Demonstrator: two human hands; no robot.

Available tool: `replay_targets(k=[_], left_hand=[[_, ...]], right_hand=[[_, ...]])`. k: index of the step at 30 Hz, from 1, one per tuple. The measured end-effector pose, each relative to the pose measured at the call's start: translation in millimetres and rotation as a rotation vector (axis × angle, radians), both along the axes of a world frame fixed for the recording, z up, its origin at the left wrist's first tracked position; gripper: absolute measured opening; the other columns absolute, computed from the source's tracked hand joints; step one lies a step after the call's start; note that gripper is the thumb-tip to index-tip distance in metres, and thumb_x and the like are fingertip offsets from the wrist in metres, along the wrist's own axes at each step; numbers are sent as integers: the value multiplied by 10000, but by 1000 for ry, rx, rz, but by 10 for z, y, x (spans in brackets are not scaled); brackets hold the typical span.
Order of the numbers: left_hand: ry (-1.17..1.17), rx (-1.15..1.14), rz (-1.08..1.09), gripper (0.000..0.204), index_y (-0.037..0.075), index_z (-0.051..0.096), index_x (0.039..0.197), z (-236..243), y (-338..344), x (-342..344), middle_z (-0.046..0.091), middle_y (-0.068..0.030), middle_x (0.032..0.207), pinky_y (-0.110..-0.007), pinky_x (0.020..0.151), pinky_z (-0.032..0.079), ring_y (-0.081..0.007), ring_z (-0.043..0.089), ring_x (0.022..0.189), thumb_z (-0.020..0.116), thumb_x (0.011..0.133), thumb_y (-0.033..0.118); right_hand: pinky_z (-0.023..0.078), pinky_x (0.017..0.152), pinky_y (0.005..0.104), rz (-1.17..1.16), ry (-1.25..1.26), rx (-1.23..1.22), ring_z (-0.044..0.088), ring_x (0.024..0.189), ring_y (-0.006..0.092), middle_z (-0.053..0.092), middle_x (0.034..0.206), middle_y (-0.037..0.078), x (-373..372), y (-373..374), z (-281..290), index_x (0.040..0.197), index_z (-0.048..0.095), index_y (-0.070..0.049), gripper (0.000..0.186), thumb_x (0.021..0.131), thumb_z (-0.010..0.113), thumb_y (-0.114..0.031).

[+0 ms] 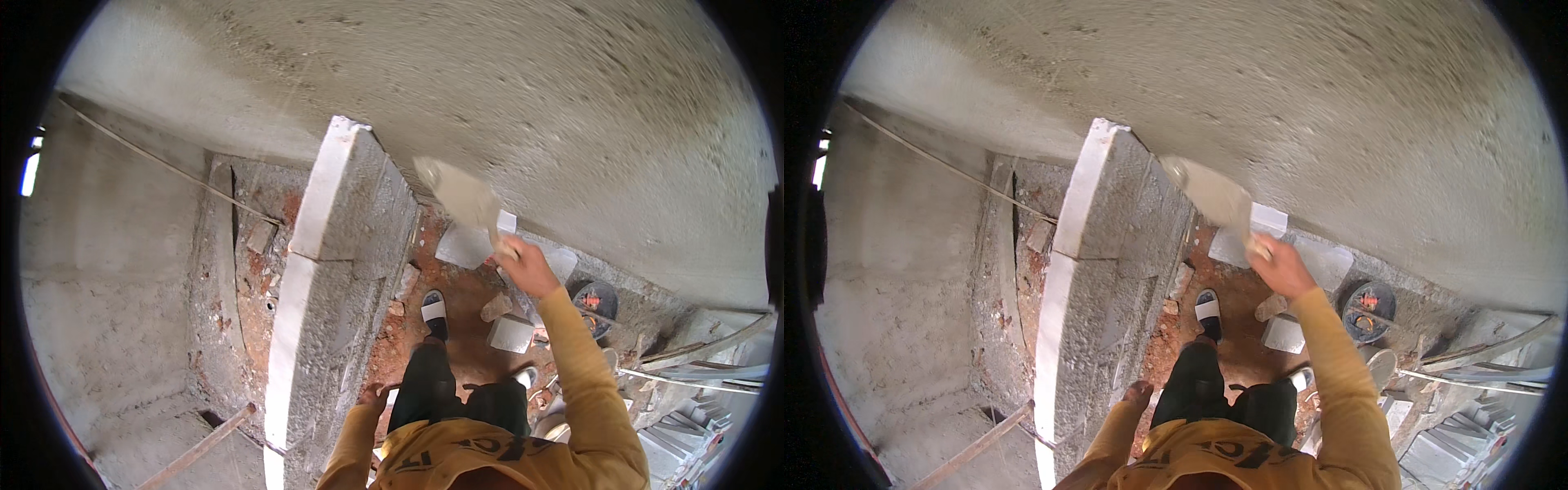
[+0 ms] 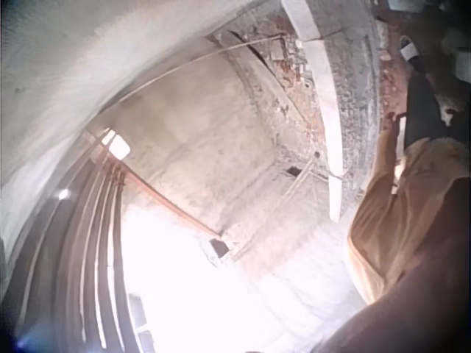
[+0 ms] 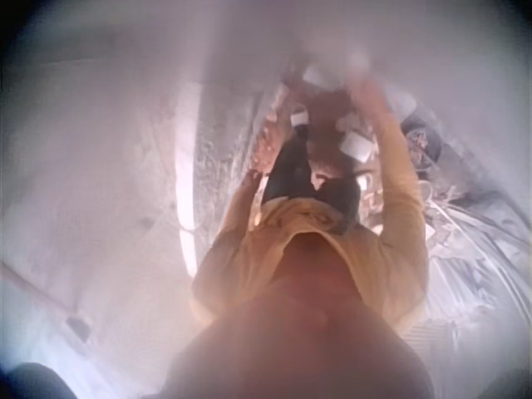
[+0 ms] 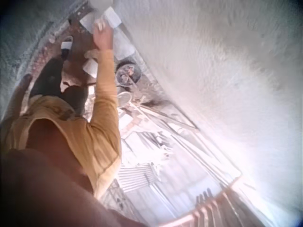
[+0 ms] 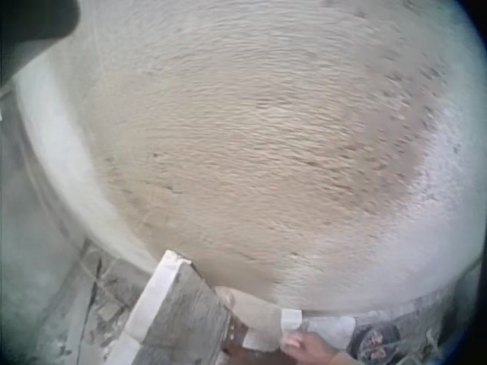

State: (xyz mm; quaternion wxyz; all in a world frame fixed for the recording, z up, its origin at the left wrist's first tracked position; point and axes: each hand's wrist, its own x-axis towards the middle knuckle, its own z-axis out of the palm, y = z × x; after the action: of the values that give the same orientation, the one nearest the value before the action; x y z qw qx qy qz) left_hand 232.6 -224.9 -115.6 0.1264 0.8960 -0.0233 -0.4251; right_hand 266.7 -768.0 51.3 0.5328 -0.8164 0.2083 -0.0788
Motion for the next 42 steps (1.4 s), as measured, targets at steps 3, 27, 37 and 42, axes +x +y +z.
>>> replay_targets(k=[3, 27, 37, 42], left_hand=[[32, 83, -16, 465, 113, 608, 1144, 46, 528, 42, 600, -231, 1154, -479, 928, 449, -408, 575, 1065, 594, 839, 464], [-20, -102, 430, 438, 68, 606, 1041, 667, -575, 585, 681, -173, 890, -443, 787, 491, -327, 662, 883, 552, 869, 466], [-116, -333, 475, 442, 81, 593, 1099, 320, -472, 559, 651, -152, 1002, -436, 862, 463, -319, 626, 940, 485, 898, 460], [-176, -312, 263, 363, 65, 608, 1066, 273, -459, 494, 653, -143, 984, -383, 838, 483, -291, 630, 925, 523, 894, 373]], right_hand=[[493, 762, 391, -123, -138, -337, 631, 863, 326, 629, 1026, 167, 967, 102, 127, 1177, 591, -70, 378, 842, 633, -241], [460, 788, 497, 143, 313, -330, 586, 940, 443, 626, 981, 273, 1767, 337, 565, 1070, 573, -18, 400, 882, 515, -365], [451, 857, 494, 328, 587, -240, 592, 980, 430, 629, 997, 276, 2042, 134, 1161, 1057, 585, 17, 439, 911, 421, -363], [457, 868, 490, 266, 406, -514, 601, 983, 416, 632, 1018, 264, 2140, 542, 1201, 1034, 599, 22, 451, 915, 408, -369]])
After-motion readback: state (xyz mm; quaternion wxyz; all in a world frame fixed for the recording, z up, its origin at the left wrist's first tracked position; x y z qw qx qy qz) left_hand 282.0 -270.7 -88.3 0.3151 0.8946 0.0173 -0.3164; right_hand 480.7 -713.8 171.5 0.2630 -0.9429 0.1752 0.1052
